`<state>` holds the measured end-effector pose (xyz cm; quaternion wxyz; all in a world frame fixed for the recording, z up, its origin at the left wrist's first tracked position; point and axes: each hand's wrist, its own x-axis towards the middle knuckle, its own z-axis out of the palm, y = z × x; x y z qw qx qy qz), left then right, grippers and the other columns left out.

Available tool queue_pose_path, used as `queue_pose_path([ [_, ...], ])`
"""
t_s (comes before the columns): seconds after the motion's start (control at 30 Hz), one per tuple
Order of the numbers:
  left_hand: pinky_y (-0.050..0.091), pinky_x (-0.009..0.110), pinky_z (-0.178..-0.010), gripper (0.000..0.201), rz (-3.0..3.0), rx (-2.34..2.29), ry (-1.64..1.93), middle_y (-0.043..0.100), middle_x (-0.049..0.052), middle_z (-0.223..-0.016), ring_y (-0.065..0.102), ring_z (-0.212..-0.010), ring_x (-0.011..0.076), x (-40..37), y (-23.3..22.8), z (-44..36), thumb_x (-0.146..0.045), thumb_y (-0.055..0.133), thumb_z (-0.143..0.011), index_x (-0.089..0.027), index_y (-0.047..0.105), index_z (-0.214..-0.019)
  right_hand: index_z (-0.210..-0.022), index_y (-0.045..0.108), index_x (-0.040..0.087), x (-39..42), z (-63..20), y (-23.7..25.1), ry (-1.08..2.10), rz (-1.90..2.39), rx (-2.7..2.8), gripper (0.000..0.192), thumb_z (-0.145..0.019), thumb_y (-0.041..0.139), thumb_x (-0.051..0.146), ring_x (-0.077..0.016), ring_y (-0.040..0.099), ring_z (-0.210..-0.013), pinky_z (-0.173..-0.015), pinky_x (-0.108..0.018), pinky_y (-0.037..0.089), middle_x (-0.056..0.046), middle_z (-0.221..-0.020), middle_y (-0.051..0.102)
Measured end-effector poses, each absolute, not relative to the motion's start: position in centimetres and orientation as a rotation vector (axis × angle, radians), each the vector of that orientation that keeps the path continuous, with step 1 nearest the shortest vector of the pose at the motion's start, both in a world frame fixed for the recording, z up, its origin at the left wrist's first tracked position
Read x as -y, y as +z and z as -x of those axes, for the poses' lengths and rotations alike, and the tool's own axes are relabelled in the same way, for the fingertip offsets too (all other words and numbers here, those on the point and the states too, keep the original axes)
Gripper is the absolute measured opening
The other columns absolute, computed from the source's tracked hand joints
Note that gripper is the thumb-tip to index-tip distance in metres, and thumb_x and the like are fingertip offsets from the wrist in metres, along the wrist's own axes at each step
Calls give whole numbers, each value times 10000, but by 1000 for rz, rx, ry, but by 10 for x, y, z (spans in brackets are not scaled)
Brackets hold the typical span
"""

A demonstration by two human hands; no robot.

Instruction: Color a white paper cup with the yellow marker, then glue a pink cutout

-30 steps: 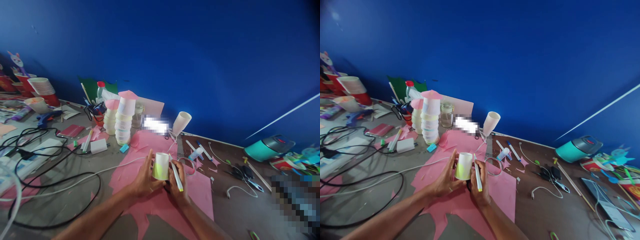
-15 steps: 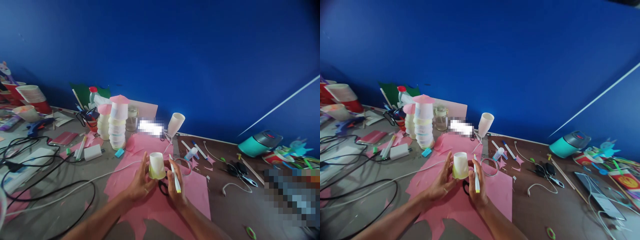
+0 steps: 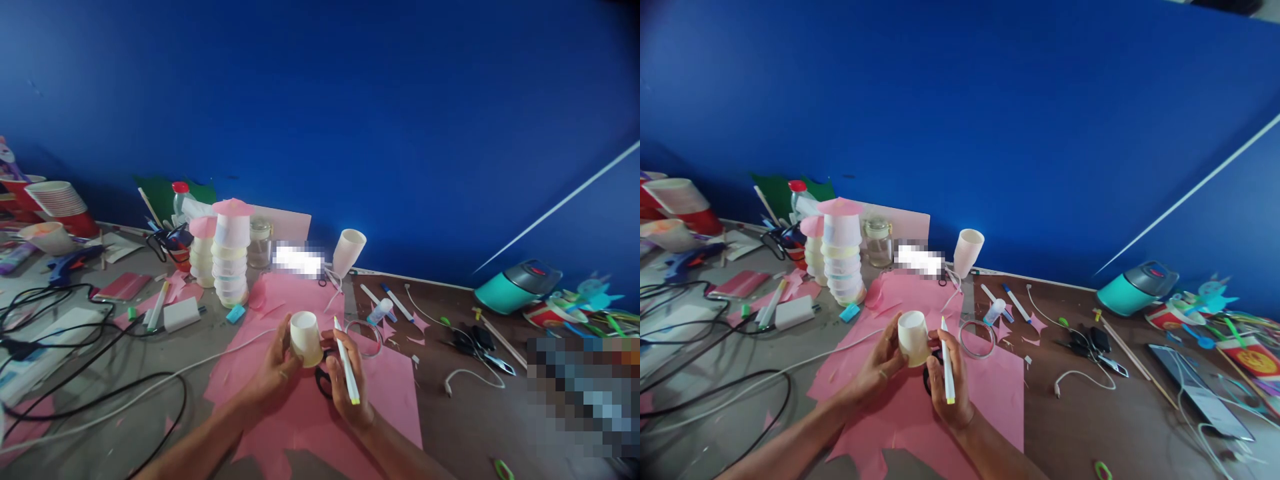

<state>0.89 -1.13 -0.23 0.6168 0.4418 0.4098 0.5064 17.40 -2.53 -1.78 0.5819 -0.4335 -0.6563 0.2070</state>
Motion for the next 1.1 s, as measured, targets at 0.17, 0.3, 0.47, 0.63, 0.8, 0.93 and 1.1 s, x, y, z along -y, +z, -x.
queue_pose_path([
  [0.17,557,460,-911,605,-829,-792,1093,618,79,-1232,600,-1142,290,12,17,-8,-267,693,-799,-289,495,-1369,-1395,471,316,26,-172,-16,622,913,1520,427,-977,501,235,-256,709,-1036,-854,-403,634,-104,-1206,644],
  [0.3,554,425,-895,590,-803,-783,1041,630,53,-1176,596,-1096,253,12,20,-5,-174,631,-792,-309,520,-1355,-1386,474,326,27,-170,-15,667,880,1499,427,-970,512,238,-250,715,-1007,-839,-403,641,-100,-1198,642],
  [0.47,561,359,-813,660,-821,-837,1072,646,43,-1106,602,-1004,238,9,22,-2,-125,599,-738,-281,531,-1376,-1356,507,311,24,-172,-13,488,994,1520,416,-955,511,203,-270,712,-1015,-855,-426,629,-95,-1152,674],
  [0.63,531,344,-855,630,-810,-872,1105,691,40,-1060,631,-997,240,7,24,-2,-166,587,-742,-234,553,-1367,-1378,497,299,22,-174,-17,400,1064,1601,434,-958,508,190,-281,710,-1030,-871,-442,621,-105,-1172,686],
  [0.8,499,397,-952,618,-840,-798,1076,703,60,-1186,619,-1124,287,7,23,1,-188,566,-749,-227,565,-1365,-1432,448,313,22,-172,-16,359,1024,1684,518,-942,511,158,-294,716,-1043,-862,-452,631,-111,-1194,688],
  [0.93,510,402,-933,609,-833,-790,1069,701,72,-1198,621,-1115,286,4,21,3,-230,580,-772,-228,550,-1380,-1416,457,314,22,-172,-12,375,1001,1693,509,-935,501,152,-285,724,-1013,-837,-429,641,-102,-1171,693],
  [1.1,552,361,-831,774,-822,-853,1096,686,56,-1087,650,-982,245,7,9,1,-182,657,-750,-285,418,-1479,-1410,455,257,20,-175,-15,351,1039,1689,486,-941,506,138,-256,721,-1015,-863,-418,627,-115,-1160,694],
])
